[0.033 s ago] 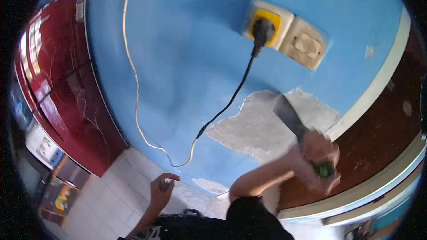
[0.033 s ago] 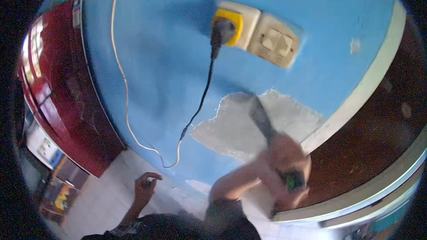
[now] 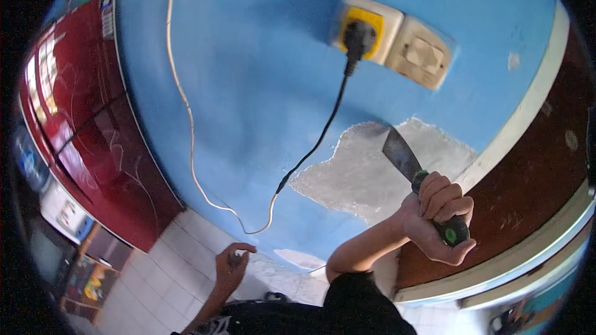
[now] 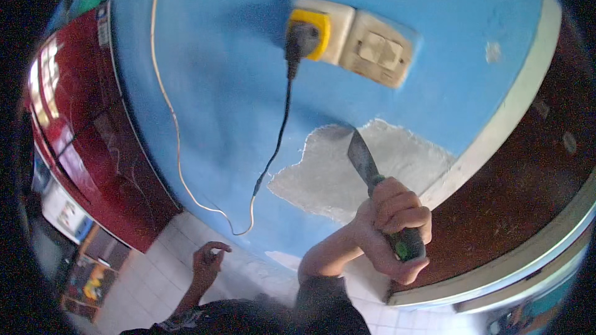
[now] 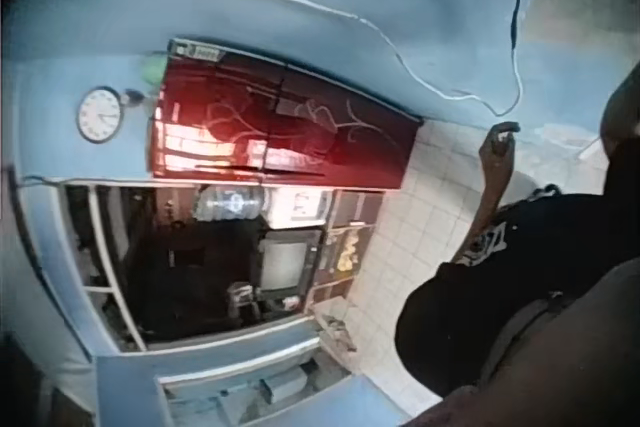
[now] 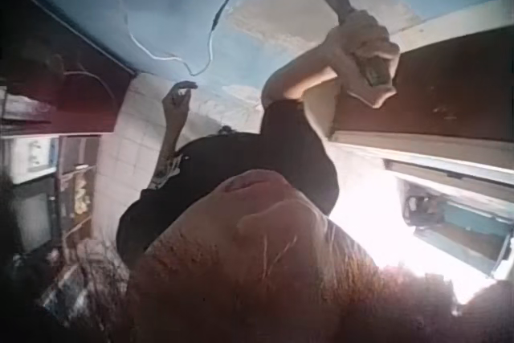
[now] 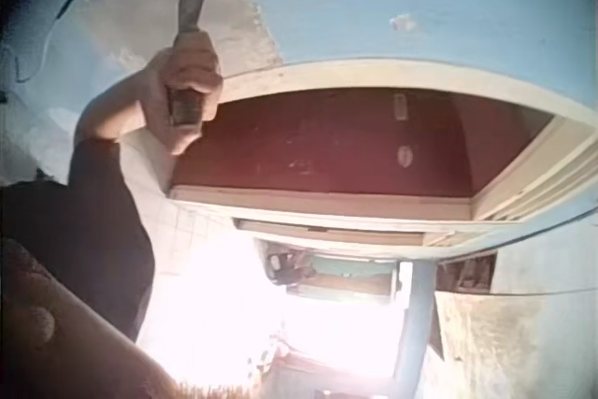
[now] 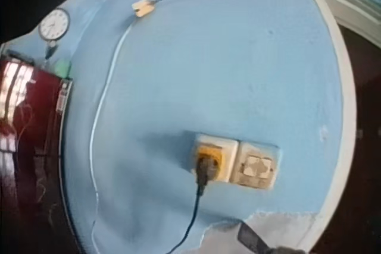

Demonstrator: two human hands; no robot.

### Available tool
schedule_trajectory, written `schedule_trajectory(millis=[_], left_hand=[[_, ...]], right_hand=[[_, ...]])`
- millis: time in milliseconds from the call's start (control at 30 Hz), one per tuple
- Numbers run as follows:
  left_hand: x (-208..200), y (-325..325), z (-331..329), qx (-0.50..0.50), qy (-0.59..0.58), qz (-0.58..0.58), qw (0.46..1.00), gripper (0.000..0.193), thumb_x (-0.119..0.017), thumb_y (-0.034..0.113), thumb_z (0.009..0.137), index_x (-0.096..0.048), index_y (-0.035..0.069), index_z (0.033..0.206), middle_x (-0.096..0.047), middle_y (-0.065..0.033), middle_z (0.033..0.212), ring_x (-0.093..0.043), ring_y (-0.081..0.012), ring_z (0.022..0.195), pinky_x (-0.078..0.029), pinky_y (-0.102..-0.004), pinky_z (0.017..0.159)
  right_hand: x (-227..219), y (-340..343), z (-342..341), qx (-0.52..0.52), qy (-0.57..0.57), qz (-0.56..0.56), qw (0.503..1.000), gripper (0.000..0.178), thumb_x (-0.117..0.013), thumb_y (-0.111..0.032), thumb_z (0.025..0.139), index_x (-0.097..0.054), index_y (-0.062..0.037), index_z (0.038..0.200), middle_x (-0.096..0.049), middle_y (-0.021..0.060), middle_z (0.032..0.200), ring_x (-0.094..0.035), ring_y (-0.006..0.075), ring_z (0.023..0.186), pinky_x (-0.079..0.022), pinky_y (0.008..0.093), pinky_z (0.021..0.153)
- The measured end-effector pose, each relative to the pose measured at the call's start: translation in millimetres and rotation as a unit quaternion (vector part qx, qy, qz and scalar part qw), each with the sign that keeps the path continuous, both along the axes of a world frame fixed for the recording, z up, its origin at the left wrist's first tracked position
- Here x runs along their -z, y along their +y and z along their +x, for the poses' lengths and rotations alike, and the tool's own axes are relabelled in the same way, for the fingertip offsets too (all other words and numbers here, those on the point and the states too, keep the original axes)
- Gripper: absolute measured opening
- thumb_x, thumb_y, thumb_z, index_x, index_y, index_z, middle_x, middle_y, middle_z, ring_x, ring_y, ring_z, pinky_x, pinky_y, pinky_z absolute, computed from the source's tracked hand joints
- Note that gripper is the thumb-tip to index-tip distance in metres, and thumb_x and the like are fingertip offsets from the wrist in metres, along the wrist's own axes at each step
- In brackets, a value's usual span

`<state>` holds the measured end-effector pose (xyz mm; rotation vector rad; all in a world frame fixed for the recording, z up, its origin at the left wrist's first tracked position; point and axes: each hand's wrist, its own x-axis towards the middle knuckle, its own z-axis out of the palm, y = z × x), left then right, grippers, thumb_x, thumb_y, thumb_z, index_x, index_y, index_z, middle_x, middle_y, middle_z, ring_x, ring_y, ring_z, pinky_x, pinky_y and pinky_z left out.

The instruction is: The person scrapes paint off a wall using a scraper tool.

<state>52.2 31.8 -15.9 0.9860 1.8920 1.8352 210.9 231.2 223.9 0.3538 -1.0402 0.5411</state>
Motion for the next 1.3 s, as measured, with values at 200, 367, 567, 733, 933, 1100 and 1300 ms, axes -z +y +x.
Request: schedule_trajectory(millis=[200, 367, 567, 733, 933, 1100, 1300], left_hand=[[-24, 19, 12, 0.063, -0.007, -0.038, 0.997, 0.015, -0.052, -0.005, 0.081, -0.061, 0.002, 0.091, -0.061, -0.0004, 0.071, -0.028, 0.0014, 0.044, -0.023, -0.0182, 0.041], [-17, 38, 24, 0.093, -0.009, -0.024, 0.995, 0.015, -0.052, -0.004, 0.082, -0.060, 0.001, 0.093, -0.063, -0.0017, 0.078, -0.029, 0.0011, 0.042, -0.022, -0.0187, 0.040], [-20, 52, 33, 0.105, 0.037, -0.037, 0.993, 0.017, -0.050, -0.004, 0.083, -0.061, 0.002, 0.094, -0.064, -0.0025, 0.079, -0.030, 0.0005, 0.042, -0.025, -0.0195, 0.040], [-13, 57, 40, 0.083, -0.005, -0.040, 0.996, 0.015, -0.051, -0.002, 0.084, -0.061, 0.002, 0.095, -0.063, -0.0014, 0.078, -0.033, 0.0003, 0.043, -0.026, -0.0194, 0.040], [-7, 59, 58, 0.055, -0.026, -0.006, 0.998, 0.012, -0.053, 0.003, 0.085, -0.062, 0.002, 0.094, -0.059, 0.0023, 0.068, -0.031, 0.0022, 0.043, -0.022, -0.0181, 0.040], [6, 53, 57, 0.054, -0.021, -0.029, 0.998, 0.012, -0.053, 0.004, 0.085, -0.062, 0.003, 0.093, -0.042, 0.0084, 0.049, -0.029, 0.0014, 0.042, -0.021, -0.0188, 0.040], [-5, 51, 64, 0.035, -0.032, -0.040, 0.998, 0.012, -0.053, 0.004, 0.085, -0.062, 0.005, 0.093, -0.047, 0.0067, 0.053, -0.030, 0.0007, 0.042, -0.021, -0.0196, 0.040]], right_hand=[[8, -20, 26, -0.128, 0.120, 0.092, 0.980, 0.050, -0.044, -0.054, 0.076, -0.041, -0.0086, 0.056, -0.033, 0.0044, 0.044, -0.032, 0.0138, 0.040, -0.024, 0.0273, 0.042], [9, -2, -14, -0.018, 0.052, -0.021, 0.998, 0.054, -0.030, -0.053, 0.083, -0.037, -0.0082, 0.054, -0.031, 0.0014, 0.041, -0.026, 0.0107, 0.034, -0.021, 0.0244, 0.035], [5, -1, -1, -0.003, 0.017, 0.021, 1.000, 0.055, -0.035, -0.060, 0.080, -0.039, -0.0108, 0.055, -0.031, -0.0019, 0.042, -0.030, 0.0076, 0.035, -0.024, 0.0237, 0.036], [11, -6, 20, -0.036, 0.098, 0.043, 0.994, 0.054, -0.036, -0.058, 0.080, -0.039, -0.0091, 0.056, -0.034, 0.0017, 0.044, -0.030, 0.0102, 0.036, -0.022, 0.0252, 0.037], [8, -3, 19, -0.081, 0.165, 0.037, 0.982, 0.052, -0.035, -0.055, 0.082, -0.041, -0.0103, 0.056, -0.036, 0.0021, 0.044, -0.031, 0.0105, 0.036, -0.022, 0.0252, 0.036], [23, 17, -15, -0.122, 0.009, -0.091, 0.988, 0.056, -0.039, -0.059, 0.080, -0.037, -0.0084, 0.055, -0.036, 0.0004, 0.043, -0.034, 0.0106, 0.035, -0.022, 0.0255, 0.035], [21, 10, -2, -0.124, 0.067, 0.005, 0.990, 0.054, -0.041, -0.057, 0.078, -0.038, -0.0074, 0.056, -0.035, 0.0014, 0.044, -0.032, 0.0121, 0.037, -0.023, 0.0262, 0.039]])
